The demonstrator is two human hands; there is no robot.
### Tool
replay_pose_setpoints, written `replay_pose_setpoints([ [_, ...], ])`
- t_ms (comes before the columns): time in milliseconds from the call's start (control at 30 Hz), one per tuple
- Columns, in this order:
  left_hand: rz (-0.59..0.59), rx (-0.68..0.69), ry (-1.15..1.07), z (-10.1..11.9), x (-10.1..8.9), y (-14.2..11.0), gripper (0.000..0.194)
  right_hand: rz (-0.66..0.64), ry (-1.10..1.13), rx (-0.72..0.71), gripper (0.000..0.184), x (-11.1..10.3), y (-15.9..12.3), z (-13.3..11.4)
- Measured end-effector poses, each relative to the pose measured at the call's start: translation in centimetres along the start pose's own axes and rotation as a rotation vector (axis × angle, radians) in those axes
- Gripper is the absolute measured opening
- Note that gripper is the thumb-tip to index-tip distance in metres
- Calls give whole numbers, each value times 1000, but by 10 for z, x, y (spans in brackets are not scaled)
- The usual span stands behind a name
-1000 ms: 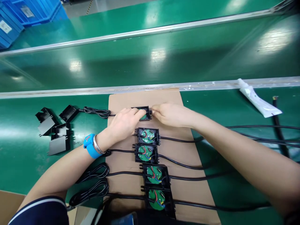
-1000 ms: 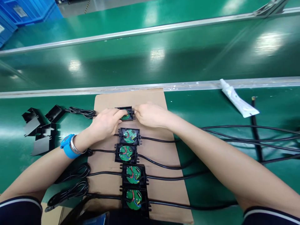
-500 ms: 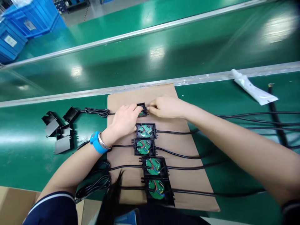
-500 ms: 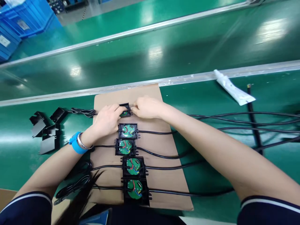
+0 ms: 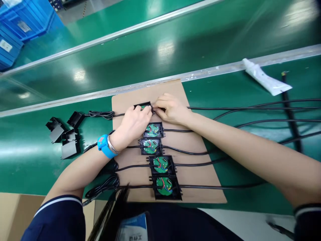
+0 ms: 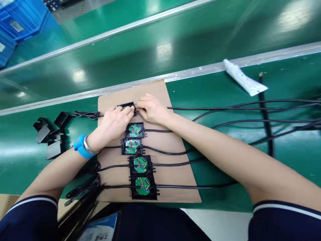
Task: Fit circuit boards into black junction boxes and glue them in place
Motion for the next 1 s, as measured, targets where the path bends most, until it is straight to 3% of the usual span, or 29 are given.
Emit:
replay_pose_setpoints([
  [200,-65,100,60,6,-6,17,32,-49,-62,59,34,-4,9,-5],
  [267,-65,70,45,2,-6,18,29,-60,-81,68,33,-9,10,-11],
  [333,2,5,2,-4,-10,3,35,-60,-100,78,35,-20,0,-22],
  [400,112,-74,-101,-11,-16,-33,44,-25,-105,73,42,-34,-26,-39],
  [467,165,-119,-258,-14,-20,-85,48,-7,-58,35,44,-47,-67,-61],
  [533,67,-21,-413,-7,-18,-139,60,-108,59,-28,43,-52,-114,-82],
  [567,-15,8,-469,-3,-14,-162,75,-144,88,-27,49,-53,-135,-89],
  [633,-112,-48,-495,5,-5,-195,94,-194,32,-2,65,-48,-168,-97],
  [700,-153,-131,-500,11,5,-210,85,-187,-54,33,63,-38,-186,-99],
  [833,-203,-150,-608,22,15,-208,34,-125,-32,-14,22,-23,-191,-99],
  [900,-240,-147,-686,22,11,-208,24,-102,16,-68,14,-26,-189,-102],
  [1000,-247,-218,-721,8,-8,-207,24,-14,55,-118,10,-44,-175,-105],
])
Point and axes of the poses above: each hand's wrist, its own y-axis towards the middle knuckle, its own x-axis out of the palm, z = x × y, the point moved 3 cm from there along y, towards the middle knuckle, and after that the axes turned 7 degrees about y, right-handed, at the moved point
